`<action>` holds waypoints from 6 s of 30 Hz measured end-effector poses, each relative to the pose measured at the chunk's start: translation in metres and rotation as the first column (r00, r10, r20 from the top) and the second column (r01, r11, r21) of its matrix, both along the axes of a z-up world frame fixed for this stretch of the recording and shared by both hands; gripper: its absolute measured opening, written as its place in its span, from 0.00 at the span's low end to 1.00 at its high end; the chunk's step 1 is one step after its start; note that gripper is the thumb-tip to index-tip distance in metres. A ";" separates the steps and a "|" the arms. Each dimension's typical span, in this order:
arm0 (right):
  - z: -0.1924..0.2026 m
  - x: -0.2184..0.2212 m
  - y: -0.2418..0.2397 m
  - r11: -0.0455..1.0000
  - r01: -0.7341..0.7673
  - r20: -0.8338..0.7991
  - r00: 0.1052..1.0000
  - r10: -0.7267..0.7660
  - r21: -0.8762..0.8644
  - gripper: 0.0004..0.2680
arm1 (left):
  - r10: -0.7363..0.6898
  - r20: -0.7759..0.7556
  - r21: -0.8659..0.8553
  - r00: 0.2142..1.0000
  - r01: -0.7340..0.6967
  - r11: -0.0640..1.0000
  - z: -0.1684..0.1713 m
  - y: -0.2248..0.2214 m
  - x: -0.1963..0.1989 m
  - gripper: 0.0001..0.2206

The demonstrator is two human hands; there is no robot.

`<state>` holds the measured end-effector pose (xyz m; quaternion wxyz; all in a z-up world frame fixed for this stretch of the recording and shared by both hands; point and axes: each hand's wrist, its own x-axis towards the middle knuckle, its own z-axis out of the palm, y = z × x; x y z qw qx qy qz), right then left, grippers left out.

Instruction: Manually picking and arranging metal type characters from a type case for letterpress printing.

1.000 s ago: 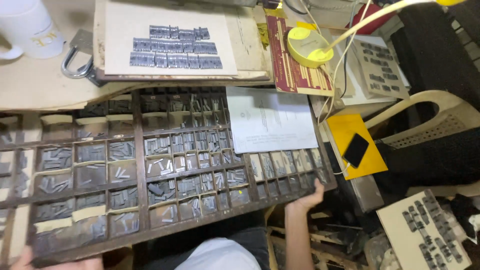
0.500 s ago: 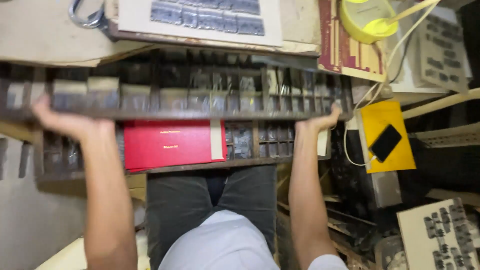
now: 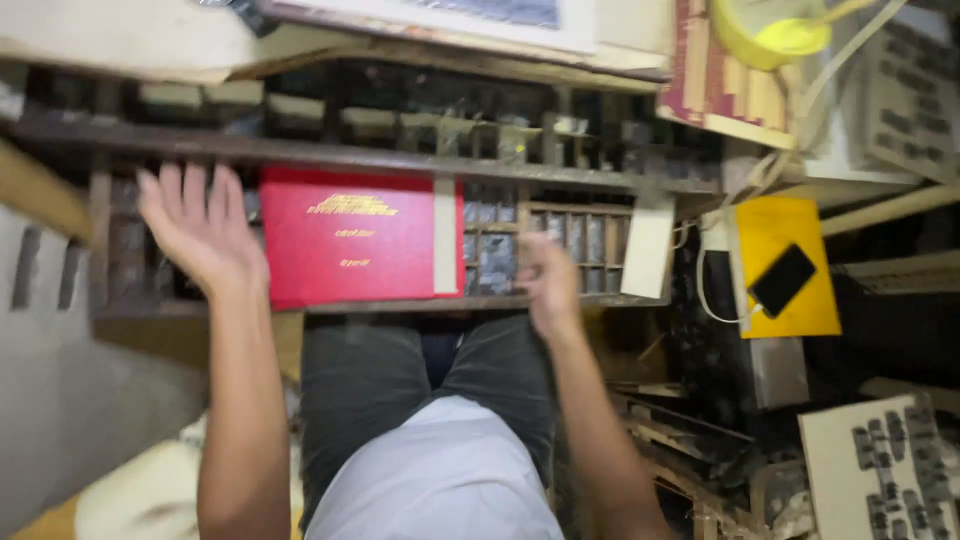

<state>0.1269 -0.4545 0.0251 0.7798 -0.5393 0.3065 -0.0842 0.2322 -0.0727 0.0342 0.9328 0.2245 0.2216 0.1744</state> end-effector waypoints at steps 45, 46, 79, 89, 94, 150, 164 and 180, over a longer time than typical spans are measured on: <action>0.069 0.002 -0.066 -0.323 0.029 -0.062 0.961 0.268 -0.946 0.21 | -0.551 0.384 0.872 0.741 -0.487 -0.047 0.036 -0.206 -0.002 0.11; 0.066 -0.009 -0.064 -0.284 0.098 0.011 0.957 0.290 -0.954 0.18 | -0.540 0.345 0.884 0.768 -0.459 -0.087 0.030 -0.181 -0.023 0.13; 0.025 -0.014 0.061 0.833 -0.460 -0.110 0.886 0.449 -0.307 0.15 | -0.117 -0.411 0.751 0.904 0.409 0.519 -0.060 0.096 -0.172 0.20; 0.060 0.041 -0.068 0.957 0.161 0.058 0.987 -0.152 -0.240 0.11 | 0.075 -0.182 0.955 0.980 0.195 -0.223 0.046 0.037 -0.127 0.25; 0.071 0.047 -0.057 0.949 0.175 0.043 0.985 -0.169 -0.262 0.12 | -0.058 -0.113 0.871 0.992 0.127 0.474 0.004 0.029 -0.057 0.32; -0.004 0.078 -0.160 0.893 0.435 0.069 0.893 -0.444 0.120 0.26 | 0.289 -0.303 0.267 0.908 -0.211 0.940 -0.059 0.017 0.104 0.52; 0.090 0.158 -0.088 0.556 0.769 -0.090 0.607 -0.789 0.317 0.08 | 0.635 0.127 0.099 0.762 -0.647 0.756 -0.051 -0.007 0.161 0.22; 0.209 0.067 -0.148 0.578 0.325 0.255 0.946 -0.201 -0.749 0.07 | -0.745 -0.199 0.712 0.636 0.617 0.336 0.069 -0.291 -0.019 0.23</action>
